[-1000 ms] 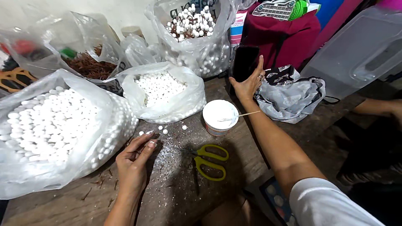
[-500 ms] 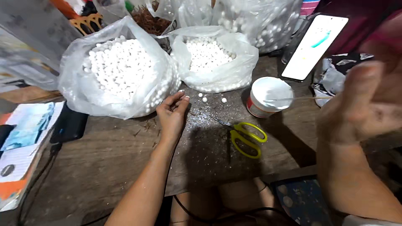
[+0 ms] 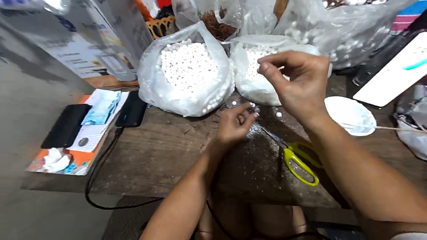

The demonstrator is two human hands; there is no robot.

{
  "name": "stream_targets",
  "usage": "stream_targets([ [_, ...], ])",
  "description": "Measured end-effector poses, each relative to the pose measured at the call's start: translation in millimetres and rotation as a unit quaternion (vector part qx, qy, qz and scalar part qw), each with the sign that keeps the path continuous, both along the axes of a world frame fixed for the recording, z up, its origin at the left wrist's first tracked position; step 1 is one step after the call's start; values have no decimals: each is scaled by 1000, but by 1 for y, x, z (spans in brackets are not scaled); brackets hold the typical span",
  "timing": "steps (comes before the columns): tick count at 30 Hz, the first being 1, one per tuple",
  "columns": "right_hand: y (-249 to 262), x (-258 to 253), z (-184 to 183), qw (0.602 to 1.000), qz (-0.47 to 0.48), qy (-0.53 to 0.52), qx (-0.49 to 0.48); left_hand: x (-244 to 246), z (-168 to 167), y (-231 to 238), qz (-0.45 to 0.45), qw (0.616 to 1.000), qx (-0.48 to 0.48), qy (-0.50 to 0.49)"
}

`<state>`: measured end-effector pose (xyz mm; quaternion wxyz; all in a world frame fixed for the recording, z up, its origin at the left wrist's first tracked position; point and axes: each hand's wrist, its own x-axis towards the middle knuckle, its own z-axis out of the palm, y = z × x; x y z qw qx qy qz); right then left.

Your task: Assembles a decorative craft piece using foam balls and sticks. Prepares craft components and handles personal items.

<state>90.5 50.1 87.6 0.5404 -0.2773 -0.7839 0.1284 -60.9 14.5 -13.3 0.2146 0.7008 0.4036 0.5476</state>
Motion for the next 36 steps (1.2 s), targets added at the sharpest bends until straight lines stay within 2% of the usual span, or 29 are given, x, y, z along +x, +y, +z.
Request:
stream_targets([
  [2, 7, -21, 16, 1000, 24, -4, 6, 2, -7, 4, 16, 997, 48, 50],
  [6, 8, -50, 32, 997, 72, -21, 20, 5, -5, -7, 60, 987, 66, 134],
  [9, -13, -44, 38, 993, 94, 6, 71, 15, 4, -25, 2, 977, 108, 185],
  [11, -13, -32, 33, 994, 92, 32, 55, 27, 4, -30, -26, 964, 161, 210],
  [14, 2, -15, 15, 990, 67, -21, -125, 38, 0, -32, -54, 946, 258, 189],
  [16, 13, -12, -5, 955, 79, -133, -252, 37, 2, -36, -60, 941, 305, 135],
  [17, 16, -15, -19, 940, 93, -187, -270, 34, 2, -37, -64, 939, 322, 100],
  [20, 11, -33, -56, 919, 95, -298, -242, 22, 5, -38, -45, 945, 318, 67],
  [23, 17, -31, -123, 944, 90, -300, -109, 16, 1, -29, -40, 955, 288, 59],
  [24, 14, -38, -123, 935, 66, -324, -126, 16, 0, -25, -37, 954, 293, 49],
  [26, 5, -53, -100, 909, 36, -371, -189, 13, 2, -21, -20, 952, 301, 46],
  [28, -17, -43, -64, 903, 68, -325, -271, 9, 3, -22, 8, 949, 307, 64],
  [30, -22, -29, -46, 915, 73, -264, -297, 6, 4, -20, 54, 945, 315, 70],
  [33, -11, -11, -44, 944, 33, -122, -305, 1, 7, -17, 96, 948, 301, 45],
  [36, -7, 6, -56, 933, 46, 62, -350, 4, 9, -8, 107, 968, 224, -49],
])
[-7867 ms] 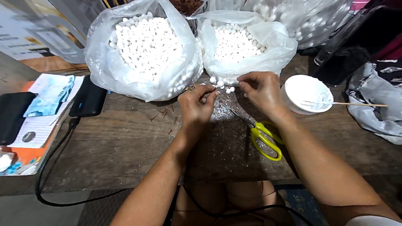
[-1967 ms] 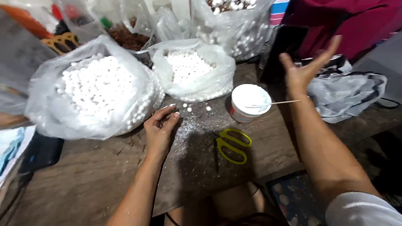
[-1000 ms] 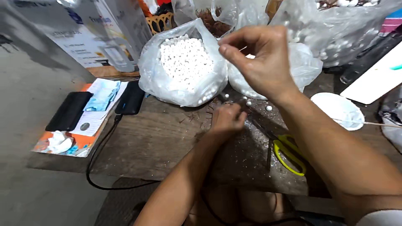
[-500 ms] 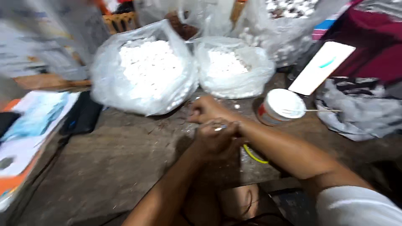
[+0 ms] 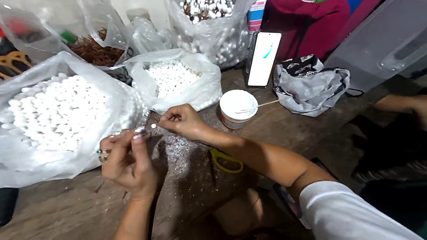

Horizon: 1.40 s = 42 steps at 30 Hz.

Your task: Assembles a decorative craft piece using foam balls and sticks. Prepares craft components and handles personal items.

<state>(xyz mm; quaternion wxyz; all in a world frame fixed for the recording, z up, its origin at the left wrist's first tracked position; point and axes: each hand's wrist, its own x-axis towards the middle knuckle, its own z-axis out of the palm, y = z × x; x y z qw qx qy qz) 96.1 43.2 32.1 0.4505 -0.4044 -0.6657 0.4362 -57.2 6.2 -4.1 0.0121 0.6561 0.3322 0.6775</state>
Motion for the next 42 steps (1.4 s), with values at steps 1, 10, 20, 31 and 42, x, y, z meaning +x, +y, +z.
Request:
stream_targets([
  [1, -2, 2, -2, 999, -7, 40, -11, 3, 1, 4, -12, 999, -39, -29],
  [10, -11, 10, -7, 995, -19, 99, -16, 36, 10, 22, -86, 954, -240, -159],
  [20, -18, 3, -12, 999, -7, 44, 9, 25, 3, 12, -122, 943, -254, -176],
  [31, -18, 9, -11, 997, -25, -36, 59, 27, 4, 11, -105, 934, -283, -191],
  [42, -101, 72, 10, 877, -109, -465, 50, 25, 5, 10, -97, 948, -267, -141],
])
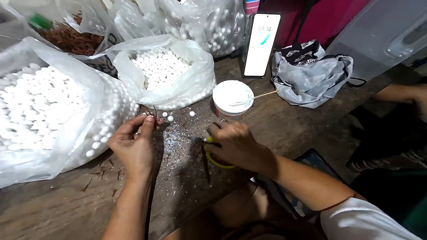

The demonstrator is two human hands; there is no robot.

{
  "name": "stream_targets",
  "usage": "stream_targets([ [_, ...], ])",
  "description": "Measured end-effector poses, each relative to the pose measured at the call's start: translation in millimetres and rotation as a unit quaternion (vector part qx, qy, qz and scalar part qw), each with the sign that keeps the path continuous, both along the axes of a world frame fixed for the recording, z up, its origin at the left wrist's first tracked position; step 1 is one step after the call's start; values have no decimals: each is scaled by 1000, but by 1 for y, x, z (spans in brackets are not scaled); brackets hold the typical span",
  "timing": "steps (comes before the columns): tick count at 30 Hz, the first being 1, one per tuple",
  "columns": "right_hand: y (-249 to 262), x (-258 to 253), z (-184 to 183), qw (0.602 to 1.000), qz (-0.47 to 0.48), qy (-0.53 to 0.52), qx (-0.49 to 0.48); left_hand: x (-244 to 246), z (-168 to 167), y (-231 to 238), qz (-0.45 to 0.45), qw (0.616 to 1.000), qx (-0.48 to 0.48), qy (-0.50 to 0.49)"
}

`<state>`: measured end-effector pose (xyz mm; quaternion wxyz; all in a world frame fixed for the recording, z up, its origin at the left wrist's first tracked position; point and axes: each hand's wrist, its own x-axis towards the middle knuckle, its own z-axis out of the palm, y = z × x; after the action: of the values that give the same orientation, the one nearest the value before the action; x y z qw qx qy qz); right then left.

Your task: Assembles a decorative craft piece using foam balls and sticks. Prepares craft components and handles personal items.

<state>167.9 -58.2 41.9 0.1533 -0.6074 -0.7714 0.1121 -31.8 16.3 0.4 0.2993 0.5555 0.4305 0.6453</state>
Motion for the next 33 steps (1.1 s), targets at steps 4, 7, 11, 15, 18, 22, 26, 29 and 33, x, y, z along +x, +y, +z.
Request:
stream_targets([
  [4, -2, 3, -8, 1000, 5, 2, 24, -1, -1, 2, -16, 1000, 3, -15],
  [7, -3, 1, -5, 1000, 10, -6, 19, 1, -1, 2, -24, 999, -7, -33],
  [11, 0, 4, -6, 1000, 12, -17, 13, 2, 2, 0, -22, 999, -19, -43],
  [15, -1, 6, -5, 999, 14, -12, -28, 1, 1, 0, -14, 1000, 0, -27],
  [18, -1, 8, 1, 997, 21, -7, -71, 2, 2, -1, -9, 999, -8, -31],
  [22, -4, 9, 8, 995, 23, -7, -96, 2, 2, 0, -4, 999, -12, -42],
  [26, -3, 7, 12, 989, 23, -15, -143, 2, 2, 0, 5, 999, -2, -38],
  [29, -4, 5, 11, 990, 18, -11, -141, 1, 3, -1, 9, 1000, 9, -29],
  [33, -5, 8, 2, 996, 23, 8, -88, 1, 3, 0, -3, 999, 14, -30],
])
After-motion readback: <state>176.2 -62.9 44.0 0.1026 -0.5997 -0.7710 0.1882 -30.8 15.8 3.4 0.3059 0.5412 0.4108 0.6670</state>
